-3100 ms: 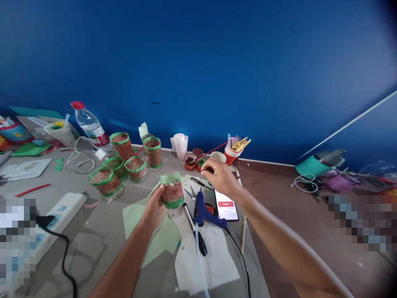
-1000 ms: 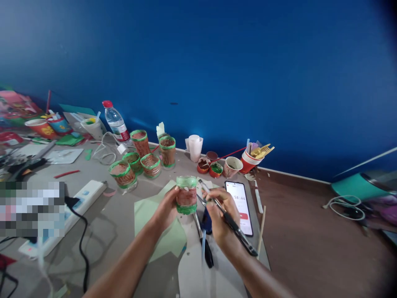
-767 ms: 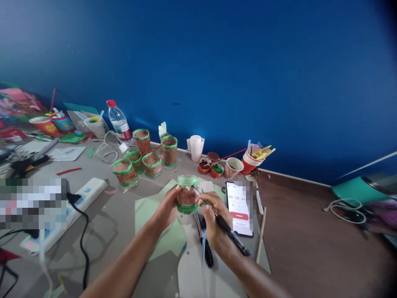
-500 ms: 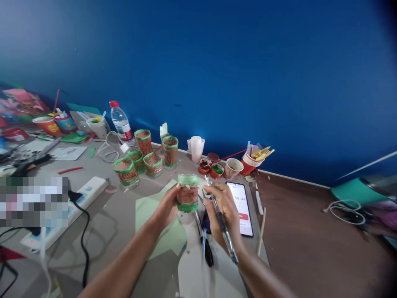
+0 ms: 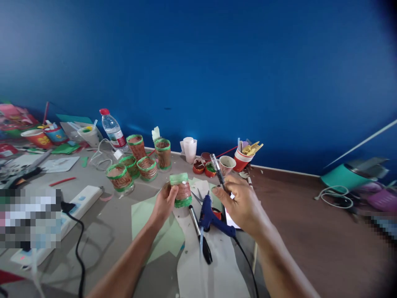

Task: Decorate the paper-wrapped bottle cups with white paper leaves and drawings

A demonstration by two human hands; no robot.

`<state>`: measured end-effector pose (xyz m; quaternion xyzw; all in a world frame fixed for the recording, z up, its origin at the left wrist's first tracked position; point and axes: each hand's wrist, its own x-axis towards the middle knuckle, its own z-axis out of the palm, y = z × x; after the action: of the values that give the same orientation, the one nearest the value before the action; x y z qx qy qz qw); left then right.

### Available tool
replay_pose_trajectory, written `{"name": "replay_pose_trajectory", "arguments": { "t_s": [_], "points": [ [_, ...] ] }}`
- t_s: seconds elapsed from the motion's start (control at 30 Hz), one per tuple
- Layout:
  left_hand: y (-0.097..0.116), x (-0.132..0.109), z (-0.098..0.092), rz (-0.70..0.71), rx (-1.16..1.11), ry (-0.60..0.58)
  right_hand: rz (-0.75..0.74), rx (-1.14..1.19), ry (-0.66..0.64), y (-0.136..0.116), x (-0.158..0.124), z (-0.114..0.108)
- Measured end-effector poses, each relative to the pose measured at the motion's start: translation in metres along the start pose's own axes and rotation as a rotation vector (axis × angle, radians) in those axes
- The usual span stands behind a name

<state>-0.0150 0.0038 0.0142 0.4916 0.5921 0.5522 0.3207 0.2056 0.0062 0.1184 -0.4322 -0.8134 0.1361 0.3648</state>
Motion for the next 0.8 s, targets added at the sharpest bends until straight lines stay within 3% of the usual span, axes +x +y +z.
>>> {"name": "replay_pose_trajectory", "arguments": {
  "t_s": [0.13, 0.23, 0.37, 0.5, 0.57, 0.7, 0.8],
  "points": [
    [-0.01, 0.002, -0.002, 0.015, 0.13, -0.029, 0.007, -0.042, -0.06, -0.008, -0.001, 0.002],
    [-0.018, 0.001, -0.003, 0.061, 0.39, -0.032, 0.017, -0.053, -0.075, -0.009, -0.002, 0.0],
    [-0.023, 0.0, -0.004, 0.172, 0.558, 0.089, 0.025, -0.074, -0.073, -0.01, -0.003, -0.002],
    [-0.01, -0.004, -0.005, 0.345, 0.267, 0.238, 0.046, -0.123, -0.146, -0.014, -0.001, 0.005],
    [0.002, -0.01, -0.005, 0.326, -0.01, 0.124, 0.036, -0.178, -0.224, -0.017, 0.0, 0.013],
    [0.025, -0.024, -0.002, 0.072, -0.577, -0.267, -0.012, -0.28, -0.495, -0.026, 0.0, 0.031],
    [0.033, -0.026, -0.002, -0.046, -0.696, -0.297, -0.063, -0.315, -0.626, -0.033, -0.002, 0.041]
  ]
}}
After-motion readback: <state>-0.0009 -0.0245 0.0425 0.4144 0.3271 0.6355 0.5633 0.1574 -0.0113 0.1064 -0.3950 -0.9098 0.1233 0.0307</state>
